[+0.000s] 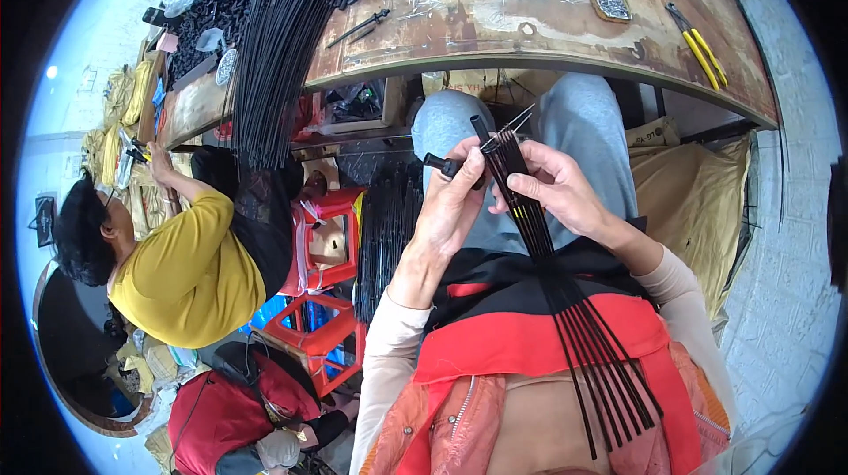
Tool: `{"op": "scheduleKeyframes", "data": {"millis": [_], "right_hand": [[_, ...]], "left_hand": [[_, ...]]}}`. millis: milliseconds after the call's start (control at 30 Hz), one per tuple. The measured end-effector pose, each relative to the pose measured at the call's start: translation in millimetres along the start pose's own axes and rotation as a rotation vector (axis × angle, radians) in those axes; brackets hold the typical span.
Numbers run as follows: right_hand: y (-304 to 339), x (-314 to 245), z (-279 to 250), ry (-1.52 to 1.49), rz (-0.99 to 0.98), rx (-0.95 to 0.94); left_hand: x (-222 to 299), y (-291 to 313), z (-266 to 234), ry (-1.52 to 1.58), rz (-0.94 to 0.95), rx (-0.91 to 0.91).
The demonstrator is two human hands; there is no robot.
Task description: Measuring, bundling, tying, and trimming black plastic filaments at a factory workbench.
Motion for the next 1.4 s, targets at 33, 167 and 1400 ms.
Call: {"op": "scheduleKeyframes", "data": {"millis": [33,167,1400], "right_hand": [[0,2,0,0.001,-0.002,-0.001],[-3,1,-2,-0.073,-0.035,-0.046],[-1,-16,12,0.061,0.030,0.004]], "left_hand": [[1,-1,0,-0.024,0.012,-0.022],[-6,-5,6,0.019,0.013,0.012],[53,-33,1,-0.305,0.239,0.113]]}}
Point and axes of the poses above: each hand's wrist, its own y-axis away from the middle knuckle, its own z-axis out of the palm, x = y × z, the point moved 2 cm from there along -y, towards the middle knuckle, and after that the axes turned 5 degrees about x, right-handed, at the moved point
